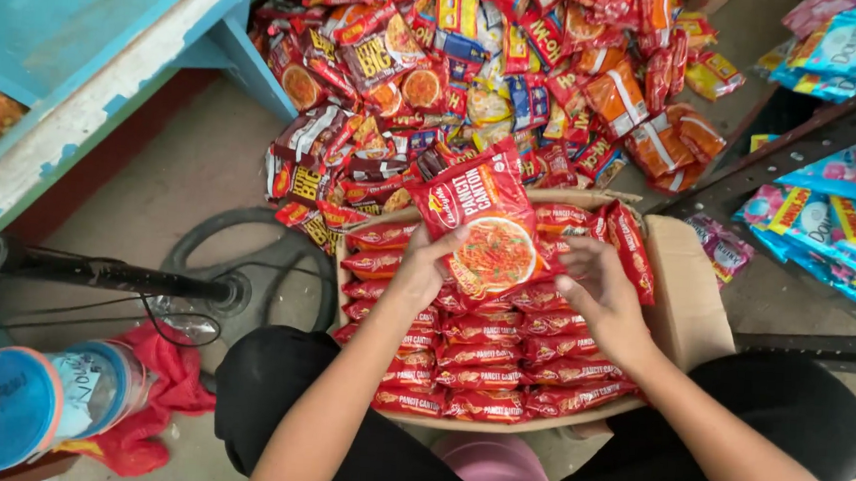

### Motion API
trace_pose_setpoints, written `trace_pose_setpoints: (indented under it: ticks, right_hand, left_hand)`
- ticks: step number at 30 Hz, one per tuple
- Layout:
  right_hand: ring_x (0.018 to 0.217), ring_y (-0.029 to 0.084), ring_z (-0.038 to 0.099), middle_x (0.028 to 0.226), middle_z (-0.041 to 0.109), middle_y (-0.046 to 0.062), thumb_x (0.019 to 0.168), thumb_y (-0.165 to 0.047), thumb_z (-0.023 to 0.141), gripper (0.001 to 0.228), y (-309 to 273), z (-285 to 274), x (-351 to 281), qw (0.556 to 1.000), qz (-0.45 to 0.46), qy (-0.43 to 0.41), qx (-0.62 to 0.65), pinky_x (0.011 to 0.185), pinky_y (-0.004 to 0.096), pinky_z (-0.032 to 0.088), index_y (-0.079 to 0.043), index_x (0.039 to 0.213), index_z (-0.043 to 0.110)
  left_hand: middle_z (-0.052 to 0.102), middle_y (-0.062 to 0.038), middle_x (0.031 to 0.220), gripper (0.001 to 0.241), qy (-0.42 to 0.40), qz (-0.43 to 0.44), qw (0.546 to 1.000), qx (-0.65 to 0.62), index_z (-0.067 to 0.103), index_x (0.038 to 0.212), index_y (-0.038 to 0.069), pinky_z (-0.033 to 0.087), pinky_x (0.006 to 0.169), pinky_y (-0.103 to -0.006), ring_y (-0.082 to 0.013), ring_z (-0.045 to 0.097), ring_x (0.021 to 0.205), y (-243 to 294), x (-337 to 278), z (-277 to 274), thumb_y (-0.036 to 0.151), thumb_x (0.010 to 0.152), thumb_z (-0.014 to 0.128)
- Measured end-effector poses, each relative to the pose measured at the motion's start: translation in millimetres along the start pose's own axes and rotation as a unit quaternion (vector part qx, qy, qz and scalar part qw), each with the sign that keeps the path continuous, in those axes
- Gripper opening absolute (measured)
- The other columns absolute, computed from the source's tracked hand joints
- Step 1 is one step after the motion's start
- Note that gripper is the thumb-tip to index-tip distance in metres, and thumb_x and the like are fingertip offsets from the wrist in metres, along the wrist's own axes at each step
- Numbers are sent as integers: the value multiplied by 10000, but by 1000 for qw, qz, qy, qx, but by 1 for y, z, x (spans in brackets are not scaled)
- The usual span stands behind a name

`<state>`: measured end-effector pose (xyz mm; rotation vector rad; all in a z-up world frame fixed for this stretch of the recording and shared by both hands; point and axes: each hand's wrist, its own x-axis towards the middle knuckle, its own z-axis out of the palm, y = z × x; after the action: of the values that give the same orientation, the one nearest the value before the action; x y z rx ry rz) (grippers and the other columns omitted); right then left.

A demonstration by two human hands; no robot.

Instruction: The person is seen taking instant noodle packets from a large pile and neatly arranging them into a cardboard box.

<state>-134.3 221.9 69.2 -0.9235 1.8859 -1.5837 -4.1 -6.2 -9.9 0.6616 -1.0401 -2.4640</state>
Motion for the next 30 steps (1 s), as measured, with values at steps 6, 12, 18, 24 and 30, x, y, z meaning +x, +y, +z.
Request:
trace_pose_setpoints:
  ticks: [6,12,18,24,30]
  right_hand:
    - [862,106,652,917,701,17,939,-46,673,294,27,-4,5,988,141,6,65,826,265,547,-12,1224,610]
    - [820,79,607,847,628,-7,950,15,698,230,37,-23,12,987,78,54,130,810,227,504,-29,1150,594]
    - [837,80,605,871,638,-7,960,67,674,294,48,-50,25,959,42,13,281,831,204,483,-54,1204,564]
    - [868,102,629,904,649,16,958,87,677,316,40,-65,31,963,9,13,268,874,231,512,-59,1191,522]
    - [879,137,685,958,678,15,943,-129,619,286,16,-35,30,952,152,68,258,848,323,581,-84,1193,488]
  left_hand:
    - [718,-94,1212,426,-2,-42,999,-30,614,1197,79,500,1112,-420,-242,645,1227,-8,-11,17,138,821,805]
    - [737,-73,1196,447,-3,-57,998,-36,653,1192,74,477,1074,-440,-234,643,1209,-13,-5,0,300,837,804]
    - [743,-79,1177,408,-14,-79,997,-8,658,1202,44,506,947,-417,-212,653,1119,-24,-1,-7,263,884,788]
    - [742,-115,1142,406,-44,-66,995,-60,636,1209,19,577,935,-465,-227,724,1038,-5,-16,12,240,893,763]
    - [705,-116,1226,492,-32,-64,992,-106,559,1298,30,508,1058,-486,-245,687,1118,-28,-16,12,249,903,755]
